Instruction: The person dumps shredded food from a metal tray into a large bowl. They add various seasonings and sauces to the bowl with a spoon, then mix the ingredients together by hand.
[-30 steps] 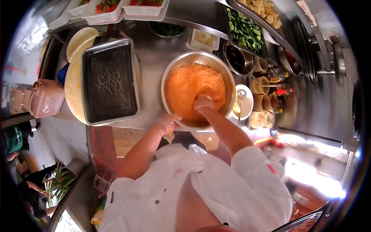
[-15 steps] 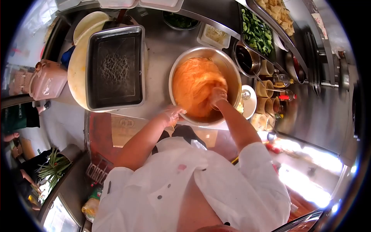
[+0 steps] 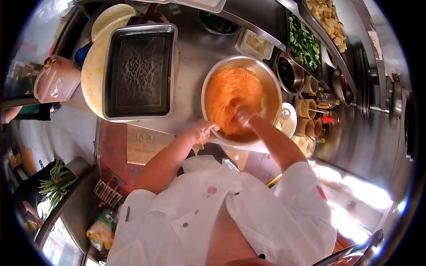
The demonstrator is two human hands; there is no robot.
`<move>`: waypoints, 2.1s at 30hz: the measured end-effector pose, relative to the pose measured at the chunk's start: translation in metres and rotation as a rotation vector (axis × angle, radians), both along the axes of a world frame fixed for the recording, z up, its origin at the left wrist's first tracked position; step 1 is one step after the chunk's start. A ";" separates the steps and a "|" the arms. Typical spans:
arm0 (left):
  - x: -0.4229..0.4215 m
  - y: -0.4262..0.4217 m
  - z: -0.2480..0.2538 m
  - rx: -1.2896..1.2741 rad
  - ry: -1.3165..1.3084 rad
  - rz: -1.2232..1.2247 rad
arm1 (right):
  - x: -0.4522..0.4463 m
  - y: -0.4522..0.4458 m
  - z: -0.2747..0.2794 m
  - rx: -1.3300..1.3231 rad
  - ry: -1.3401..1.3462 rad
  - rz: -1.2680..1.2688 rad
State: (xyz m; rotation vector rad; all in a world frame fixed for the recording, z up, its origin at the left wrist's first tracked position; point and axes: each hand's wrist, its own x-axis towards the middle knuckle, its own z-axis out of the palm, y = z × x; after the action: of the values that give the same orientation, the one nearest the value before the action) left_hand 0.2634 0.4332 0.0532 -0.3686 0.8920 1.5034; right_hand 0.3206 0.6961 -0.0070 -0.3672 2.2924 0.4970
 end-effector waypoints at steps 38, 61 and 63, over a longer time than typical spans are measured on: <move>-0.010 0.014 -0.033 -0.062 0.052 0.006 | -0.023 0.027 0.102 -1.903 0.588 -2.462; -0.011 0.000 -0.024 -0.060 0.117 -0.070 | -0.001 -0.026 0.066 -0.292 0.191 -0.075; -0.011 0.000 -0.020 -0.083 0.101 -0.064 | -0.014 0.008 0.012 -0.105 0.080 0.024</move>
State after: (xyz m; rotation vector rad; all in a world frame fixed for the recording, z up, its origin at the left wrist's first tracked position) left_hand 0.2522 0.4332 0.0328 -0.3236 1.0389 1.4390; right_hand 0.3067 0.7039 0.0050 -0.4343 2.4005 0.4108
